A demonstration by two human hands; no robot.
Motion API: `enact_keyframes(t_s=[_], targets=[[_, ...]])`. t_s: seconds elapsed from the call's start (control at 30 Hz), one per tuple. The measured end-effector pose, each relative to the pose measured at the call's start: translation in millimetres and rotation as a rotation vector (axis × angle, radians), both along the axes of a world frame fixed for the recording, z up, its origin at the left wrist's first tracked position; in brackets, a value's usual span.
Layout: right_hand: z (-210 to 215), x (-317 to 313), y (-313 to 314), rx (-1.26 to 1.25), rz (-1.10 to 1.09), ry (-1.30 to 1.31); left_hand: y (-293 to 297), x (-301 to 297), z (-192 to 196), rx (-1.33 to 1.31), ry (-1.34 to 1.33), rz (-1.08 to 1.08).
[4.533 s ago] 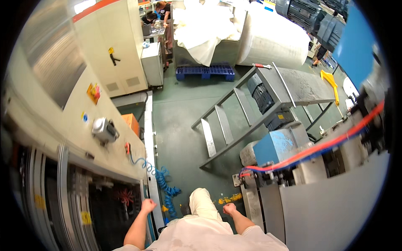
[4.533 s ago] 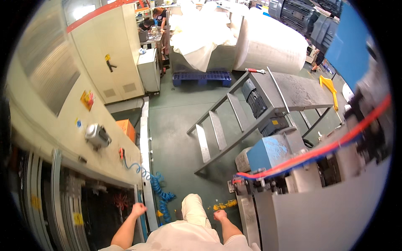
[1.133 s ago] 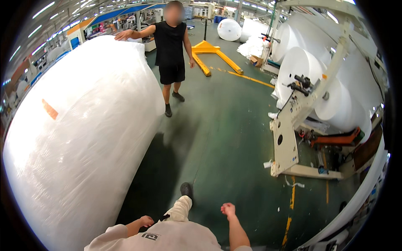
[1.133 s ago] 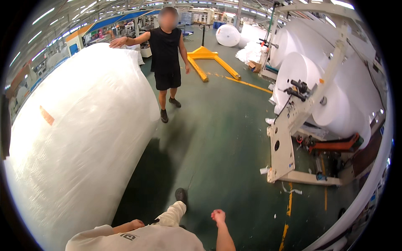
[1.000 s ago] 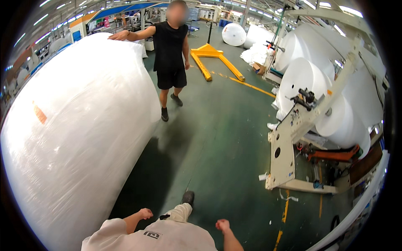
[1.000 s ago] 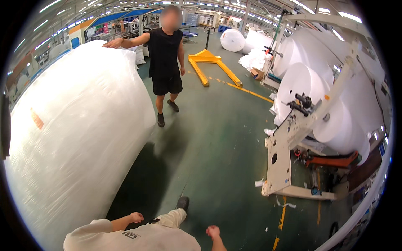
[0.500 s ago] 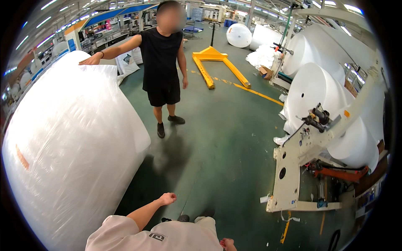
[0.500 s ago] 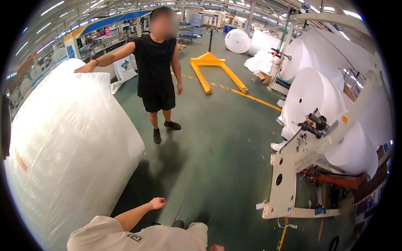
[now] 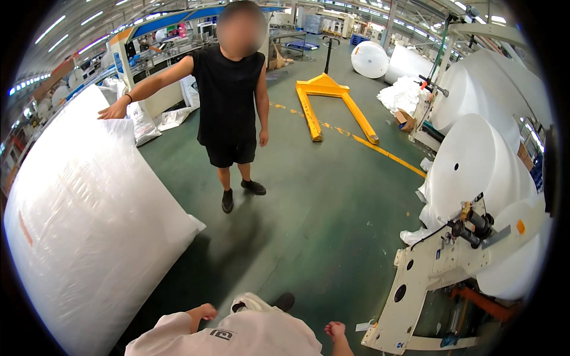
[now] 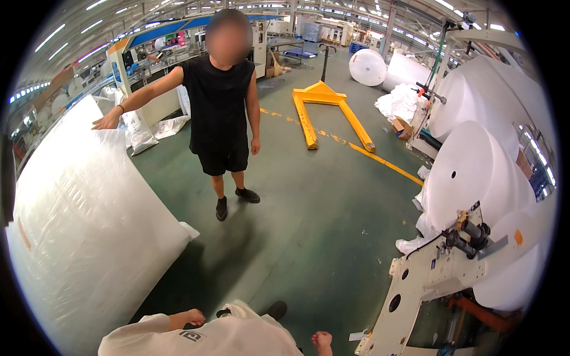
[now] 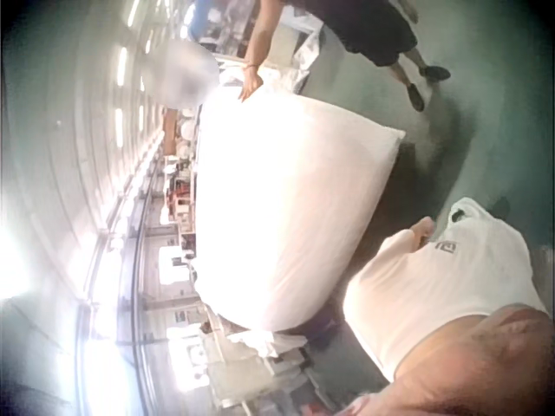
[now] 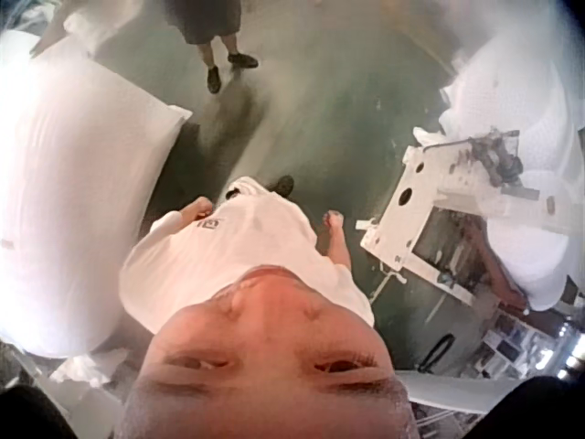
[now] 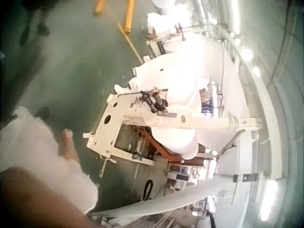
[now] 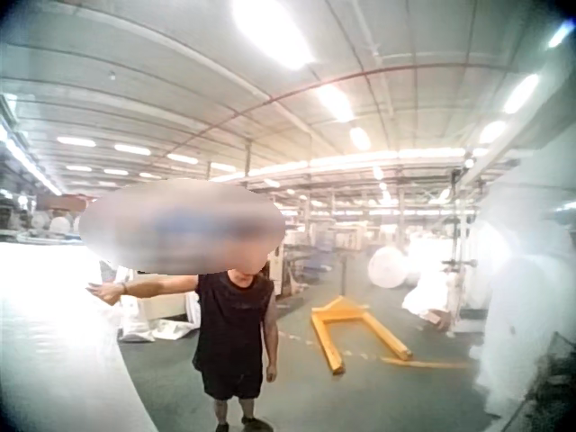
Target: The person uses a yellow pallet jack to move a large white cylindrical roll across the factory floor. They maneuver the jack to position the roll near a machine, then detach the jack and walk around the facility, passing other workers and equipment.
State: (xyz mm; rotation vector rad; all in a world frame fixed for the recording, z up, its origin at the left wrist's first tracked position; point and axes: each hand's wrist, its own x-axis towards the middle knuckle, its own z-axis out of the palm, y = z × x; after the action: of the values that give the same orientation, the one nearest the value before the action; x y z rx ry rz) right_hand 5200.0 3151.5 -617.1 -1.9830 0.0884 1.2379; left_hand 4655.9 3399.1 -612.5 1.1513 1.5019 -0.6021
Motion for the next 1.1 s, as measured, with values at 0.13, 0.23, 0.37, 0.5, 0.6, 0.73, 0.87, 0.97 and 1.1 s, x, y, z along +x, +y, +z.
enact_keyframes(t_s=[0.13, 0.23, 0.37, 0.5, 0.6, 0.73, 0.87, 0.97, 1.1], targets=[[36.4, 88.3, 58.4, 0.054, 0.119, -0.215, 66.6, 117.3, 5.3, 0.254, -0.117, 0.105], [68.9, 160.1, 117.2, 0.150, 0.225, -0.466, 108.0, 198.1, 20.8, 0.279, -0.240, 0.155], [151.2, 263.1, 176.4, 0.232, 0.169, -0.861, 175.5, 273.1, 35.1, 0.251, -0.272, 0.002], [234.5, 368.0, 206.0, 0.192, 0.102, -1.108, 229.8, 307.1, 28.7, 0.151, -0.231, 0.008], [301.7, 440.3, 221.9, 0.068, 0.095, -1.307, 273.7, 310.7, 2.7, 0.101, -0.222, 0.033], [373.9, 521.9, 195.2, -0.273, 0.049, -1.553, 336.2, 366.2, 5.7, 0.004, -0.235, -0.006], [400.3, 566.6, 226.0, -0.508, 0.050, -1.492, 402.1, 396.0, 4.1, 0.159, -0.337, 0.050], [403.5, 591.0, 227.7, -0.620, 0.077, -1.535, 436.3, 428.6, 21.1, 0.224, -0.413, 0.147], [412.9, 602.2, 258.0, -0.785, 0.107, -1.473, 453.0, 424.3, 27.4, 0.251, -0.446, 0.223]])
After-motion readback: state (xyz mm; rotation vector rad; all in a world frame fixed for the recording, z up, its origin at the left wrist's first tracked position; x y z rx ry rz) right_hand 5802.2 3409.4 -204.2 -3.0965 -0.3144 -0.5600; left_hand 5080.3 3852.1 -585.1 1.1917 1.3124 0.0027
